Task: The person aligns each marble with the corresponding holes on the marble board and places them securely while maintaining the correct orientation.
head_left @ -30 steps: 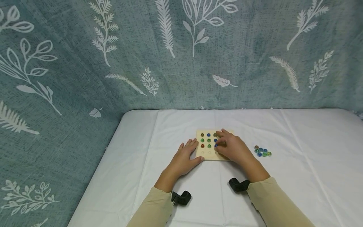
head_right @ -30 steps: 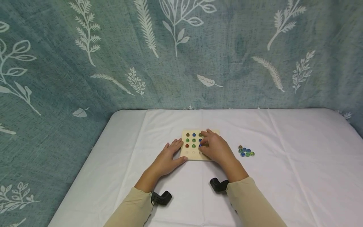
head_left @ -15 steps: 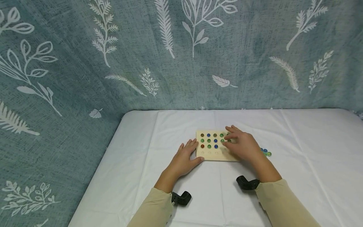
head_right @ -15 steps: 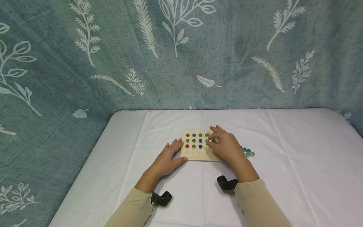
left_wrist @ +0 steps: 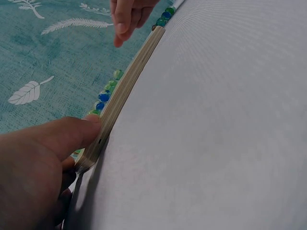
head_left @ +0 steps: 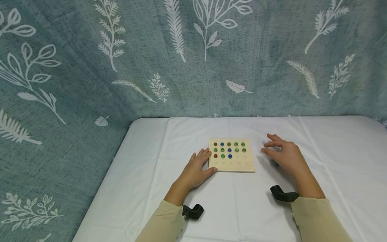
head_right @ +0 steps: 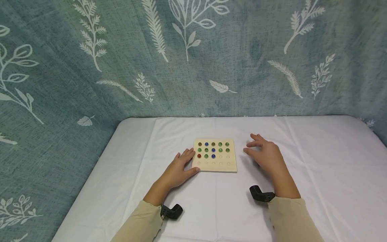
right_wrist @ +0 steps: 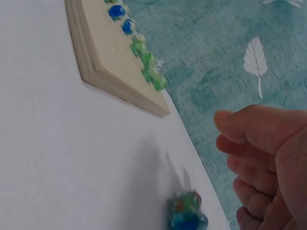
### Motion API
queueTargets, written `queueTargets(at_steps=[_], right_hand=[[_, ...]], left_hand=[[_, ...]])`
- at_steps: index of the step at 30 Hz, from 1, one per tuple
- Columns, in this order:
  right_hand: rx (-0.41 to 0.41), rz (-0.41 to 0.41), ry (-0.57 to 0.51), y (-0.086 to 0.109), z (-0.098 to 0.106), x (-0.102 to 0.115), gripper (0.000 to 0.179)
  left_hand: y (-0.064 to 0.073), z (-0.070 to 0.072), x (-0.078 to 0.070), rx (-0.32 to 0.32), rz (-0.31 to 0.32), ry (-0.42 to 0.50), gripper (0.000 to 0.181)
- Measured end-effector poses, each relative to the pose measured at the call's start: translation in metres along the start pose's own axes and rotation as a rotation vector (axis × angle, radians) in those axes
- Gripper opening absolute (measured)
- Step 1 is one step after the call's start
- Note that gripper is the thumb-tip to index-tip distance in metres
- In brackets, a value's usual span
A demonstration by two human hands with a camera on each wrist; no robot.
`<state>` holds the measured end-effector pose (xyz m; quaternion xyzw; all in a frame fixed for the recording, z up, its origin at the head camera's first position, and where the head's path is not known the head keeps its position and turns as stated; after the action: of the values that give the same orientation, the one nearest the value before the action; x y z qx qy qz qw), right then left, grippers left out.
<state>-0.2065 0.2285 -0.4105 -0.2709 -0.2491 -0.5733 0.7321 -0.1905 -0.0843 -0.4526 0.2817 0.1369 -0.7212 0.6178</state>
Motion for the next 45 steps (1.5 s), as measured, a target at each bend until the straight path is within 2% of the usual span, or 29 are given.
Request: queueTargets(at_steps=[12, 20, 26, 45], right_hand=[[0.017, -0.121, 0.022, 0.005, 0.019, -0.030, 0.054], [0.075, -0.133, 0.041, 0.005, 0.014, -0.034, 0.055], [0.078, -0.158, 0.029, 0.006, 0.011, -0.032, 0.054], [0.090, -0.123, 0.076, 0.009, 0.008, -0.037, 0.049]], left_hand=[[0.002, 0.004, 0.001, -0.014, -0.003, 0.009, 0.073], [0.002, 0.005, 0.001, -0.012, -0.008, 0.006, 0.073], [0.002, 0.006, 0.000, -0.011, -0.010, 0.014, 0.072], [0.001, 0.000, 0.000, -0.015, -0.022, 0.017, 0.073]])
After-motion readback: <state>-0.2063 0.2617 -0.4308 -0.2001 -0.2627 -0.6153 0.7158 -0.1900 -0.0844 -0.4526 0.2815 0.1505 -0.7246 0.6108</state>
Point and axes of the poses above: each hand's wrist, its own y-axis away from the middle knuckle, its own z-axis out of the back of the hand, x = y × z, the point moved 3 cm from there along -y, towards the middle knuckle, and after that the axes turned 12 degrees about z, right-handed, at the moved point
